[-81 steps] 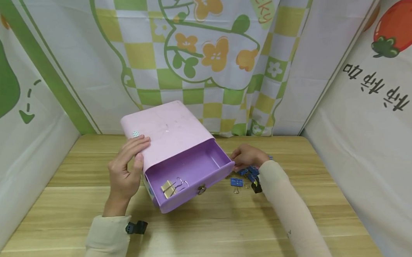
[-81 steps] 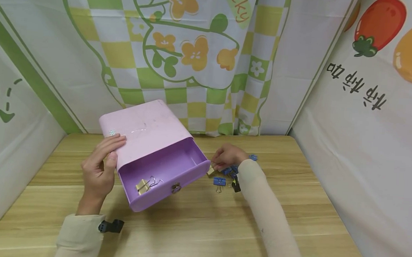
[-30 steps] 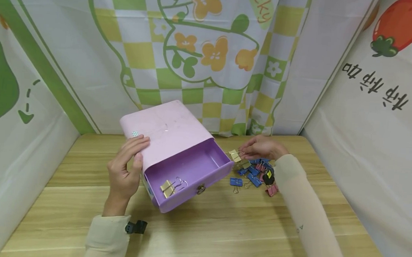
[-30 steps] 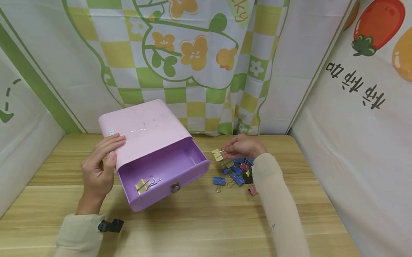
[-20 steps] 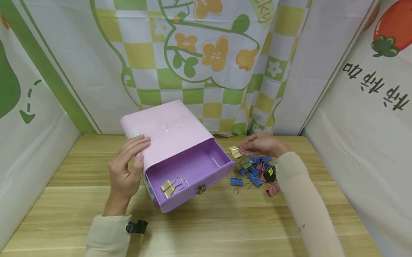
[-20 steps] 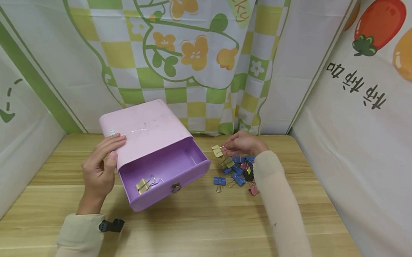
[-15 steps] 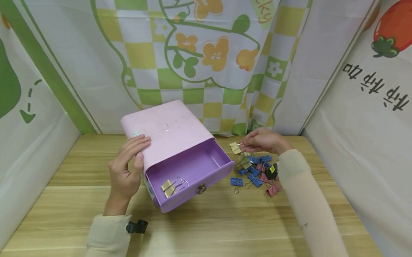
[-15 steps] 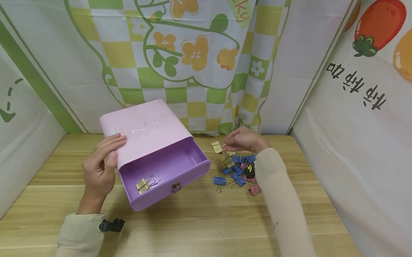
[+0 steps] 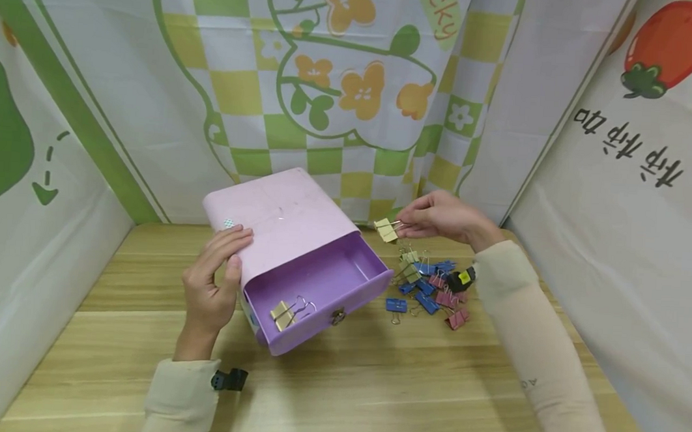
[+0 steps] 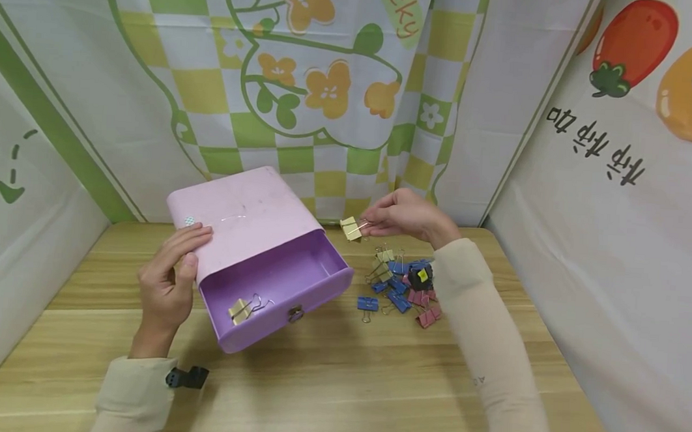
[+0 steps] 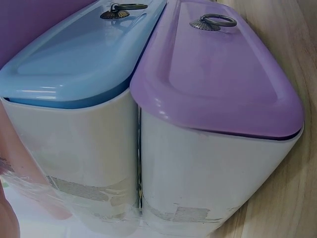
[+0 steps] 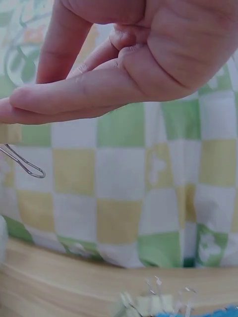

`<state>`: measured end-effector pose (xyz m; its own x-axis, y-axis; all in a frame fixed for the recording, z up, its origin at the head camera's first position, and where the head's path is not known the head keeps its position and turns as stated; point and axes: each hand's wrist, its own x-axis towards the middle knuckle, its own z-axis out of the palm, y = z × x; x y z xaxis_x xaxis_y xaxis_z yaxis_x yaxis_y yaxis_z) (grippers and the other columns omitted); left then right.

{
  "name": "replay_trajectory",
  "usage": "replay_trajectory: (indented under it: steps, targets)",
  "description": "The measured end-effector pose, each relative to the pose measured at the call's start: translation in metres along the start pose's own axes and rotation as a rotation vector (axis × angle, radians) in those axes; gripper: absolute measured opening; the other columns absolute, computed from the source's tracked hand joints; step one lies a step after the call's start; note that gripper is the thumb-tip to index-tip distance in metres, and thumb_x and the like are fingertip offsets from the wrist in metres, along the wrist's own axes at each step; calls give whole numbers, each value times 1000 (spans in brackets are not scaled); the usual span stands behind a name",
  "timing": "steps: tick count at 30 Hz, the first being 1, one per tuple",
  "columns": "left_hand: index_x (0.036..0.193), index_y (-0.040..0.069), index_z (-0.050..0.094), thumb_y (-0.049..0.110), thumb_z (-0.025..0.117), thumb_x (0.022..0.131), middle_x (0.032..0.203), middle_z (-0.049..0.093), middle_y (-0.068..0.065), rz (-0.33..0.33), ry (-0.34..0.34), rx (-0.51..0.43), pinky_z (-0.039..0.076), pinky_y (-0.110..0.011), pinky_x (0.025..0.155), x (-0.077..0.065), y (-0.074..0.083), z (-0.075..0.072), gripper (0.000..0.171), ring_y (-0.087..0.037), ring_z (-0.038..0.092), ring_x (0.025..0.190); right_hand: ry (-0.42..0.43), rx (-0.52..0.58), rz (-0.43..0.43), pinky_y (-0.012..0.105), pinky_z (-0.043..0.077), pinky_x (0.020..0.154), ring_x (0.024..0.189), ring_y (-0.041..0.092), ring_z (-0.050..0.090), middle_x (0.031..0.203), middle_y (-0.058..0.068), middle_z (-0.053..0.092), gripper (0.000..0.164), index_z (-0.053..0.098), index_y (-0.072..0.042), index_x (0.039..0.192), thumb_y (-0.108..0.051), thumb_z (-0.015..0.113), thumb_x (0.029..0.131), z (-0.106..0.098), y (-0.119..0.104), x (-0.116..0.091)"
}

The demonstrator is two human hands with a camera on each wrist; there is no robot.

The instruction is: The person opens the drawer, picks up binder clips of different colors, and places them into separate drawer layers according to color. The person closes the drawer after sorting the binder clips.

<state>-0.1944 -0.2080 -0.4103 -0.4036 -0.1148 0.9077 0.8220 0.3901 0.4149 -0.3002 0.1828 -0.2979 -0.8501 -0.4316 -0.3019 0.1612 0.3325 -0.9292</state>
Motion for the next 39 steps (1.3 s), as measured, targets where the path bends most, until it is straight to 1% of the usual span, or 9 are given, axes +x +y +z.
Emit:
replay_trajectory:
  steps: [4,11,16,19,21,24,28,32,39]
  targets:
    - [110,-9,77,3,54,92,116,76,-28,-7,-2,3,46,-46,124,0,0,0,32,-25,68,130,-19,-6,-28,31,66,93,93,19,80,103,13,80,40,57,17,137,-3,61,103,9,-15,-10]
    - [109,-9,77,3,54,91,115,76,-29,2,5,7,46,-45,123,1,2,0,32,-25,68,129,-94,-101,-96,36,67,92,97,23,81,110,16,80,33,65,11,131,-5,63,103,30,-34,-22]
    - [109,-9,77,3,53,91,115,76,-29,7,4,1,47,-45,123,1,2,0,33,-25,68,129,-150,-133,-116,39,66,93,96,24,81,110,18,80,30,69,9,128,-6,63,103,49,-40,-25]
    - [109,-10,77,3,53,91,115,76,-29,10,4,-3,47,-45,123,1,2,1,33,-26,68,129,-187,-139,-118,44,65,95,94,25,81,107,19,81,27,71,9,124,-4,62,102,63,-42,-25]
    - [109,-10,77,3,53,91,114,76,-29,10,5,-3,47,-45,123,1,1,0,33,-26,68,129,-216,-158,-122,48,64,97,94,27,81,106,20,81,25,72,8,121,-4,62,102,72,-43,-25]
    - [109,-9,77,4,53,91,114,76,-29,9,5,1,47,-44,123,1,0,0,33,-26,68,129,-252,-198,-130,51,64,98,96,28,81,106,20,81,23,74,7,118,-4,60,103,85,-42,-25]
    - [109,-8,78,4,53,91,115,76,-29,7,3,3,47,-44,123,0,-1,0,33,-25,68,129,-284,-210,-126,46,67,93,94,28,81,107,21,80,23,73,8,116,-2,58,103,103,-41,-25]
    - [109,-9,78,4,53,91,114,76,-29,9,5,0,47,-44,123,0,-1,0,33,-25,69,129,-293,-226,-111,41,68,89,91,26,81,104,21,81,24,73,9,117,0,56,103,118,-42,-26]
    - [108,-9,77,3,53,91,114,76,-29,9,7,0,48,-44,122,1,0,0,32,-25,69,128,-314,-260,-99,39,69,86,88,25,82,100,19,81,25,73,9,116,0,52,104,137,-41,-28]
